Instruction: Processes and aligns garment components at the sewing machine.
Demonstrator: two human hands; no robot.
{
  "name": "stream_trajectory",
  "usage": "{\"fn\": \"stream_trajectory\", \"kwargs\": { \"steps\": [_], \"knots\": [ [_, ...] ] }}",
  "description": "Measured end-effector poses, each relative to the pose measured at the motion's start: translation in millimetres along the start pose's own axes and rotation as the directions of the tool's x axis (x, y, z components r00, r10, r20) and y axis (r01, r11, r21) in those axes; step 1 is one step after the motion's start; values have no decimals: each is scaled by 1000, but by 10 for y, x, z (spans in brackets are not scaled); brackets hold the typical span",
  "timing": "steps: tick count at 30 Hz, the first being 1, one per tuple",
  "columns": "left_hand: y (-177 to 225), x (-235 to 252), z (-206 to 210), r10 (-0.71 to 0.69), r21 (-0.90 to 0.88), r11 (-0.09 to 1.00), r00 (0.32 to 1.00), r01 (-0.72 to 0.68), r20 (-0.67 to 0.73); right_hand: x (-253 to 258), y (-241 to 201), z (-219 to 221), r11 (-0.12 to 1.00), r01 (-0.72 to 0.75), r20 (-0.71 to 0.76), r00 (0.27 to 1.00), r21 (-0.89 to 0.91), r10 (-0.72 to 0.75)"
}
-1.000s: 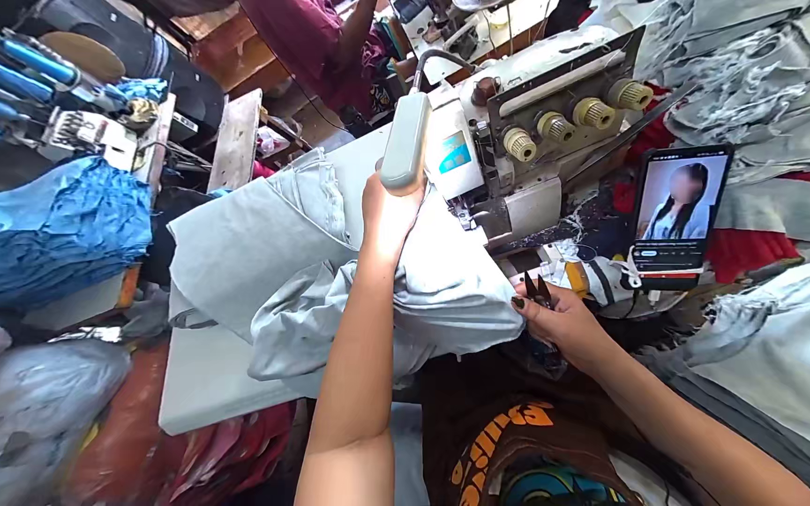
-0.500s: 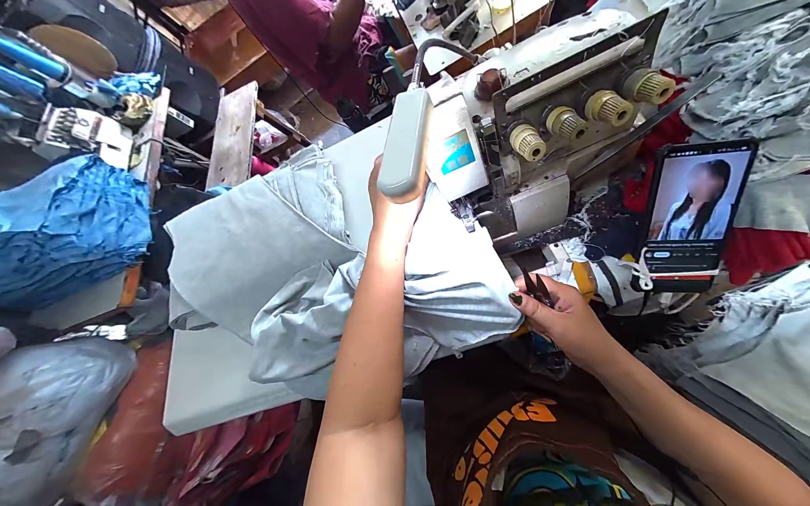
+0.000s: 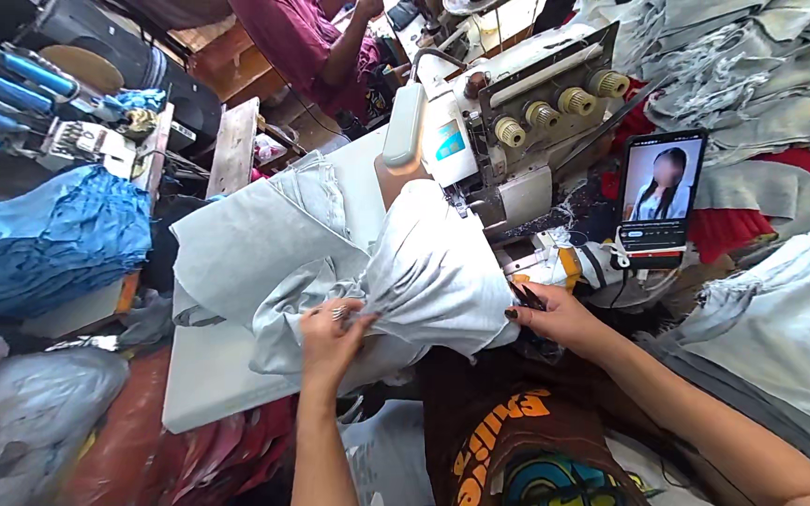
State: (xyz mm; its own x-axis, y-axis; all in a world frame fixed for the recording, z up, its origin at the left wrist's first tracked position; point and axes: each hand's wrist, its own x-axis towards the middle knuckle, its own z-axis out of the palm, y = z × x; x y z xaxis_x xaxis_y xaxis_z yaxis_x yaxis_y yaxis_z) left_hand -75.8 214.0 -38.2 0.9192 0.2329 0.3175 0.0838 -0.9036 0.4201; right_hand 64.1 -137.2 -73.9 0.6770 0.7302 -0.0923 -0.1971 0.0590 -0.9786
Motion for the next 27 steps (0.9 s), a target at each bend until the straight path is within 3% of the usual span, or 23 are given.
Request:
{"fn": "stream_trajectory", "kwargs": {
  "steps": [3, 5, 9, 12, 16, 20, 23, 27],
  "knots": [
    [189, -119, -419, -21, 210, 973, 939, 99, -344, 31, 8, 114, 997, -75, 37, 996, -4, 75],
    [260, -83, -456, 23, 285, 951, 895, 118, -446, 68, 49, 219, 995, -102, 50, 994, 13, 101],
    [278, 30, -329, -39, 21, 999, 985, 43, -168, 26, 102, 174, 993, -120, -68, 991, -10, 119],
    [350, 154, -14, -59, -122, 991, 993, 46, -104, -67, 90, 17, 989, -142, -156, 978, -29, 136],
    [496, 429, 396, -149, -247, 955, 986, 162, 70, -82, 39, -64, 984, -150, -220, 967, -100, 125],
    [505, 587, 413, -204, -329, 929, 977, 173, -64, -108, 146, -159, 954, -21, -325, 942, -300, -81],
    [493, 503, 211, -109, -256, 963, 988, 77, -110, -236, 222, -266, 897, 10, -366, 911, -442, -191],
    [635, 90, 113, -87, -228, 972, 986, 53, -140, -395, 346, -286, 711, -95, -197, 978, -697, -62]
  ]
}}
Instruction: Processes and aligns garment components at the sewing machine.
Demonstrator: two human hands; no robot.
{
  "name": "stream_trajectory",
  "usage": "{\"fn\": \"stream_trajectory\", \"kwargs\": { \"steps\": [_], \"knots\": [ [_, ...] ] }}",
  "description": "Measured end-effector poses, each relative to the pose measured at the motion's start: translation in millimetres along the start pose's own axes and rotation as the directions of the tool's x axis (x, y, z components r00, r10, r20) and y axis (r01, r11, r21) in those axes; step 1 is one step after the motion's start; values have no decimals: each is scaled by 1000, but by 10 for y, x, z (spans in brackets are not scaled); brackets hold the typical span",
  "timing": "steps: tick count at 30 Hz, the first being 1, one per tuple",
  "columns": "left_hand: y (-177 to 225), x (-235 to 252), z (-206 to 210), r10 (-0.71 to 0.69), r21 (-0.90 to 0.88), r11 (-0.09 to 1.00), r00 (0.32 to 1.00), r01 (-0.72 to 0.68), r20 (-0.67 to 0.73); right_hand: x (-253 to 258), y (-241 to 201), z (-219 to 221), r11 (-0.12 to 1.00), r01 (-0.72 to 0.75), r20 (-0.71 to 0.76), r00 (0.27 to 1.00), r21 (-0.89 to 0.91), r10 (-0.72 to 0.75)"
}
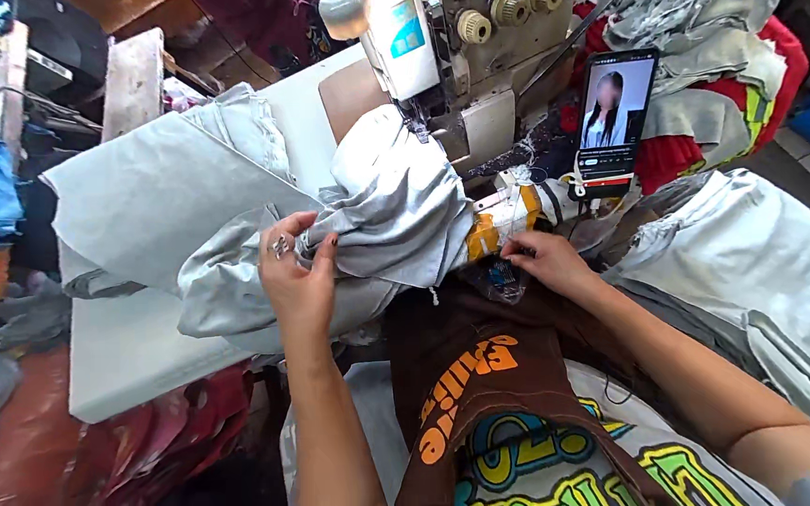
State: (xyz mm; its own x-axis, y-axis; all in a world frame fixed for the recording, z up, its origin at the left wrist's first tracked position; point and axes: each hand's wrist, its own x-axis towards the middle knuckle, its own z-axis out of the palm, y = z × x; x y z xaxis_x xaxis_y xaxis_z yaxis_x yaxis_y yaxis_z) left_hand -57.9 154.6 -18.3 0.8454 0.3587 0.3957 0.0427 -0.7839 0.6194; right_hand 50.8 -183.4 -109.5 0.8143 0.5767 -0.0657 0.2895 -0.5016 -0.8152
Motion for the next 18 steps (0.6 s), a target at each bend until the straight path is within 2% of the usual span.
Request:
{"fn": "stream_trajectory", "kwargs": {
  "steps": [2, 4, 7, 9, 13, 18],
  "knots": [
    [9, -262, 71, -35, -44, 998, 999, 33, -37, -37, 82, 135, 987, -1, 155, 988, -158, 25],
    [3, -512, 159, -89, -100, 991, 995, 84, -51, -21, 136, 250, 945, -21, 308, 943, -327, 127],
    [35, -763, 235, -152, -122, 982, 985, 142, -75, 26, 141, 390, 851, -36, 400, 872, -524, 283],
    [47, -848, 240, -148, -97, 985, 986, 140, -81, 51, 108, 404, 816, -22, 412, 855, -577, 315],
    [99, -891, 226, -93, -90, 992, 995, 90, -31, 24, 152, 306, 834, -2, 384, 887, -552, 257],
    [269, -853, 444, -56, -212, 975, 998, 61, 31, -29, 169, 178, 920, -111, 194, 961, -375, 195]
  ]
}}
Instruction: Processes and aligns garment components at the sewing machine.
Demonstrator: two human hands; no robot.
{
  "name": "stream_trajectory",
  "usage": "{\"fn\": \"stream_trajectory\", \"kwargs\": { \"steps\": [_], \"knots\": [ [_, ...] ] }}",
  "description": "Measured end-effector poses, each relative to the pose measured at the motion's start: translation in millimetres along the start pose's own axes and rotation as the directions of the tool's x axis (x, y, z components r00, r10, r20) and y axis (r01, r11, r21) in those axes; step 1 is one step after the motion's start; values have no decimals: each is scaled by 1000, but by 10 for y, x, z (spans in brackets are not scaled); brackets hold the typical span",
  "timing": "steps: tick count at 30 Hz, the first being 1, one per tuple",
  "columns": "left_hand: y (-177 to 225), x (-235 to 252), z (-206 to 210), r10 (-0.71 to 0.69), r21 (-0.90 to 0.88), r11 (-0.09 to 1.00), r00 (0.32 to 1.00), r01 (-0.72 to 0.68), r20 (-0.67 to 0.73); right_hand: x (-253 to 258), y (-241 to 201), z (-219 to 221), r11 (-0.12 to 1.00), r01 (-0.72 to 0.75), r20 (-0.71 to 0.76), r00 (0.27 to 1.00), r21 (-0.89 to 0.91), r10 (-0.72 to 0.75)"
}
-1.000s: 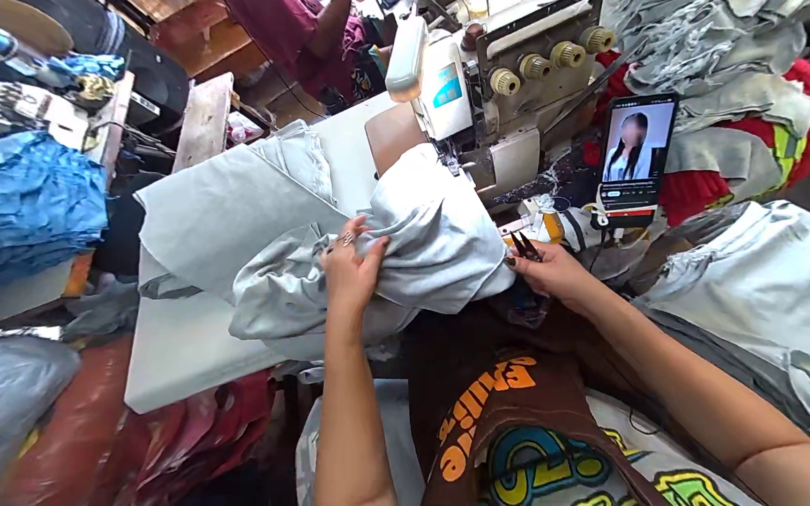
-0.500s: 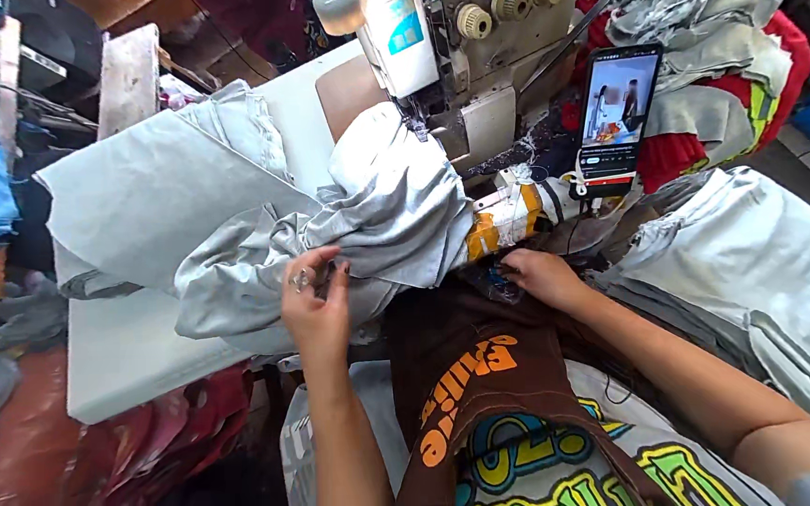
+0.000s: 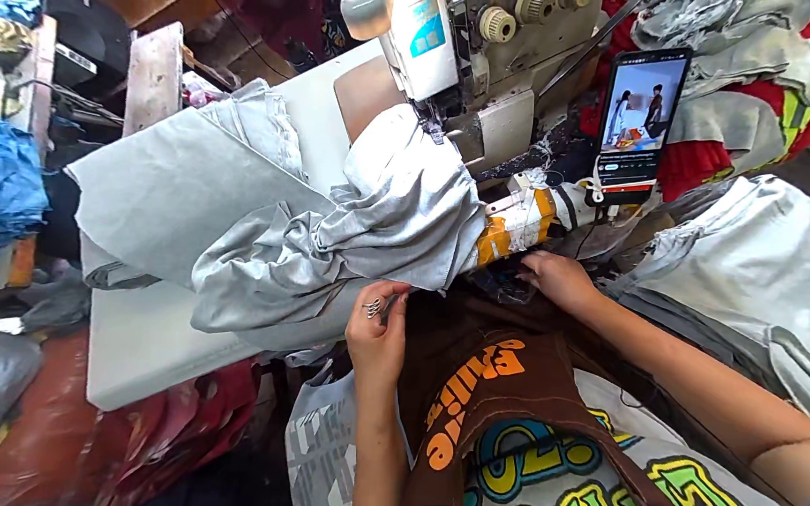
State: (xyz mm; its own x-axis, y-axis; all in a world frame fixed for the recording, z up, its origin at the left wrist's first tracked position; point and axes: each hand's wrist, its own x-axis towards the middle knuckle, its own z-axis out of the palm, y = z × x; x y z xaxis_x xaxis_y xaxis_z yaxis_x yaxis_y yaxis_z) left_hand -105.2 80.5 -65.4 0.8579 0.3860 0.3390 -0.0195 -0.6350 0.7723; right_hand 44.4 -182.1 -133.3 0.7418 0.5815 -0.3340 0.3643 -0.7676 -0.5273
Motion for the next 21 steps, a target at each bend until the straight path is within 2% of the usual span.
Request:
{"fn": "stream_trajectory", "kwargs": {
  "steps": [2, 5, 9, 11, 15, 21],
  "knots": [
    [49, 24, 169, 14, -67, 998, 999, -11, 42, -40, 0, -9, 993, 24, -103, 995, 116, -12],
    [113, 57, 399, -19, -152, 988, 992, 38, 123, -115, -38, -101, 957, 55, -180, 984, 283, -3],
    [162, 137, 601, -155, -132, 971, 945, 199, 287, -162, -67, -254, 890, 9, -167, 983, 456, 76],
    [185, 167, 686, -184, -123, 962, 915, 242, 360, -166, -61, -280, 862, -14, -142, 985, 506, 99],
    [263, 191, 809, -214, -111, 944, 836, 309, 505, -250, -66, -310, 783, 29, -142, 987, 621, 76],
    [289, 204, 816, -197, -174, 935, 862, 308, 467, -403, -113, -416, 638, 197, -229, 973, 745, -32]
  ]
}}
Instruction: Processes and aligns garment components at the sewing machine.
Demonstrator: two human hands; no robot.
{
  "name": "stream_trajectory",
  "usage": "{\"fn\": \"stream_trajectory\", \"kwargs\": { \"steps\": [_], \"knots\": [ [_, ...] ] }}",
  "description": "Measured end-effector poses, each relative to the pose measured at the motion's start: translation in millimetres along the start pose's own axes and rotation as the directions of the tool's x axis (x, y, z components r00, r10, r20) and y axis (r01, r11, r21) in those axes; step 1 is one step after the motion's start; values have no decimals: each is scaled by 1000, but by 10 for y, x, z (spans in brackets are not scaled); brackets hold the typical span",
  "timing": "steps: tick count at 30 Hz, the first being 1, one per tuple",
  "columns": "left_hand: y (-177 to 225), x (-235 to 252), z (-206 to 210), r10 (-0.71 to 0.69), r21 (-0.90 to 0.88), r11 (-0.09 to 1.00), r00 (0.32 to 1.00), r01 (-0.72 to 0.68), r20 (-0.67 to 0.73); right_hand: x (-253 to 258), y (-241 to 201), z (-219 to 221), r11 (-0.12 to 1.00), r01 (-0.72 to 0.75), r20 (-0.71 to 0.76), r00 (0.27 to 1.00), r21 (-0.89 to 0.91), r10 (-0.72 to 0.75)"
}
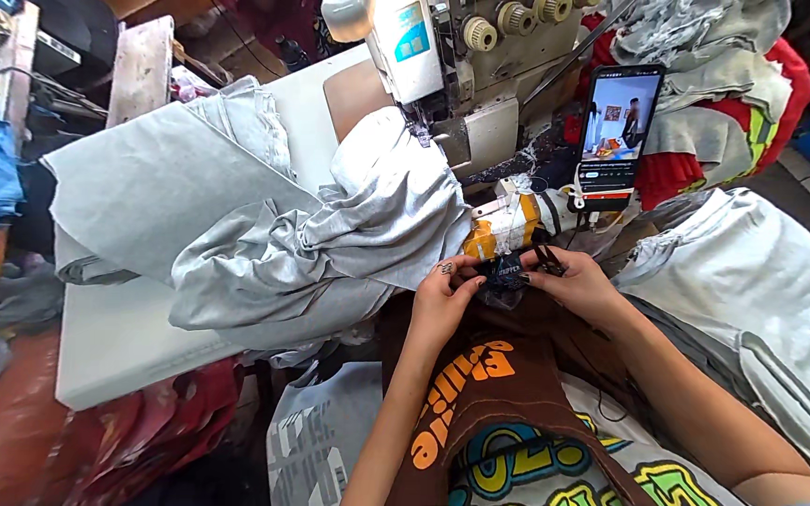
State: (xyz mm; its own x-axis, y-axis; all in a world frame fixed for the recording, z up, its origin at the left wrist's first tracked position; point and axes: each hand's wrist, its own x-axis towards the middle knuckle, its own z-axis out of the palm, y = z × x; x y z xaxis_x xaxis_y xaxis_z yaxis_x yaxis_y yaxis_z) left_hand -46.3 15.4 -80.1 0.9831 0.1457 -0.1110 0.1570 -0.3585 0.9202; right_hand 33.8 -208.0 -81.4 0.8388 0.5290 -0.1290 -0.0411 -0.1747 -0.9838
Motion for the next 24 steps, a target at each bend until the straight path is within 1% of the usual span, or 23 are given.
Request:
{"fn": "stream_trajectory", "kwargs": {
  "steps": [2, 4, 6, 8, 9, 10, 11, 12, 13, 14, 15, 16, 17, 18, 20, 22, 24],
  "knots": [
    [58, 0, -20, -38, -102, 994, 998, 43, 48, 6, -13, 28, 996, 73, -14, 997, 47, -72],
    [133, -20, -5, -103, -293, 947, 987, 134, 121, 25, 6, 81, 987, 155, -36, 987, 32, -154],
    [150, -52, 49, -178, -513, 830, 975, 220, 131, 37, 41, 142, 966, 255, -51, 965, -38, -257],
    [142, -74, 82, -262, -700, 652, 953, 291, 152, 38, 77, 207, 939, 332, -62, 939, -92, -339],
    [132, -80, 88, -291, -762, 563, 940, 320, 180, 37, 89, 228, 929, 354, -59, 931, -105, -361],
    [117, -86, 92, -301, -800, 495, 931, 339, 208, 40, 95, 231, 922, 371, -46, 925, -115, -378],
    [96, -93, 96, -292, -818, 457, 927, 351, 235, 48, 95, 212, 917, 380, -20, 923, -126, -385],
    [66, -102, 100, -268, -820, 448, 929, 356, 257, 62, 88, 175, 916, 375, 7, 926, -142, -377],
    [33, -110, 106, -233, -810, 468, 933, 355, 274, 85, 81, 126, 920, 360, 17, 932, -158, -362],
    [0, -116, 118, -202, -787, 516, 941, 339, 273, 113, 76, 75, 929, 331, 1, 942, -166, -335],
    [-38, -121, 135, -171, -742, 599, 954, 300, 247, 136, 71, 33, 947, 278, -36, 957, -164, -287],
    [-90, -124, 155, -131, -672, 703, 971, 233, 200, 155, 58, 2, 970, 187, -75, 977, -158, -200],
    [-148, -121, 165, -70, -586, 797, 985, 149, 155, 182, 56, -20, 985, 91, -86, 991, -146, -104],
    [-188, -115, 161, -1, -511, 857, 991, 70, 134, 205, 62, -31, 992, 17, -52, 998, -123, -23],
    [-201, -104, 134, 144, -419, 906, 976, -63, 164, 204, 93, -15, 996, -84, 89, 992, -40, 87],
    [-206, -75, 99, 264, -348, 922, 931, -167, 252, 172, 115, 54, 978, -189, 219, 961, 90, 166],
    [-219, -67, 90, 297, -291, 935, 896, -203, 329, 148, 111, 140, 944, -268, 279, 937, 193, 209]
  ]
}}
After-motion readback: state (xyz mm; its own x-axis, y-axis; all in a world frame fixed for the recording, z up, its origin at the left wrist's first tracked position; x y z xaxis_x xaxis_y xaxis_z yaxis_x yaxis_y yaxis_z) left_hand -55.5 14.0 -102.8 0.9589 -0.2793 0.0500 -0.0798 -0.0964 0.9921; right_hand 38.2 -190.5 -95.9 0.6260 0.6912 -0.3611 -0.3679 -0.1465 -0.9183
